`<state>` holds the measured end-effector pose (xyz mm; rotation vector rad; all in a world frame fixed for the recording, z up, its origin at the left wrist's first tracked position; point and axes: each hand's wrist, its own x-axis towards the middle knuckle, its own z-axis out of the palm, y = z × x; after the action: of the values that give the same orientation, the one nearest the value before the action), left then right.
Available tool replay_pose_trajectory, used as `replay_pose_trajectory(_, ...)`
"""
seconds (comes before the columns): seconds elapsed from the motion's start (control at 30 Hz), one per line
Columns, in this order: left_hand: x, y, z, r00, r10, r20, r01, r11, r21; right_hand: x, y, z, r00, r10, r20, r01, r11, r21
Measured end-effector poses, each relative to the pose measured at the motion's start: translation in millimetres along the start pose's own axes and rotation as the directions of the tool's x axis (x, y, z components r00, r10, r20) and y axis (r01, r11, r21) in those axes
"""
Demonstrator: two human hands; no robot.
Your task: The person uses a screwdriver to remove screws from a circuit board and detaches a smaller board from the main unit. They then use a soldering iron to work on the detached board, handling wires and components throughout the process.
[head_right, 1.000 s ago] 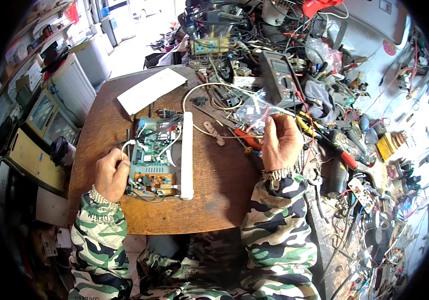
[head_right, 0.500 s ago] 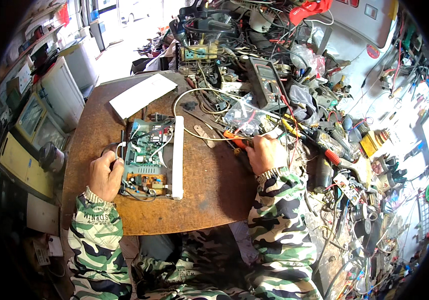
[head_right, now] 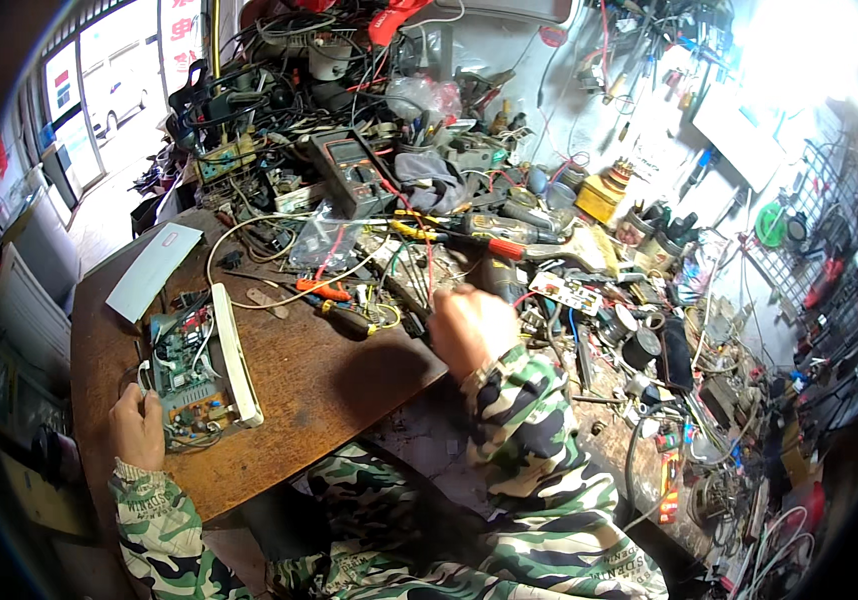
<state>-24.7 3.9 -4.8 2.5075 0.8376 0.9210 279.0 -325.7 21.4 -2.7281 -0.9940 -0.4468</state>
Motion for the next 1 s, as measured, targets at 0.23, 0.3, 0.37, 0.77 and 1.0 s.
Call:
replay_pose_trajectory(0.23, 10, -12, 24, 1.0, 0.027, 0.012, -0.026, 0.998, -0.057, 39, 114, 0, 0.971, 0.136, -0.196, -0.186, 0.946, -0.264)
replay_pose_trajectory(0.3, 12, -7, 30, 0.998, 0.038, 0.041, -0.034, 0.994, -0.106, 24, 129, -8, 0.967, 0.193, -0.163, -0.231, 0.939, -0.254)
replay_pose_trajectory(0.37, 10, -2, 19, 0.999, -0.017, 0.043, 0.019, 0.999, -0.041, 33, 128, -6, 0.964, 0.186, -0.191, -0.22, 0.96, -0.173)
replay_pose_trajectory(0.77, 13, -6, 10, 0.999, -0.032, 0.041, 0.035, 0.997, -0.075, 65, -128, -53, 0.914, -0.034, -0.405, 0.4, 0.249, 0.882)
replay_pose_trajectory(1.0, 23, 0, 17, 0.996, 0.042, 0.077, -0.035, 0.995, -0.091, 70, -201, 0, 0.791, -0.286, -0.541, 0.603, 0.209, 0.77)
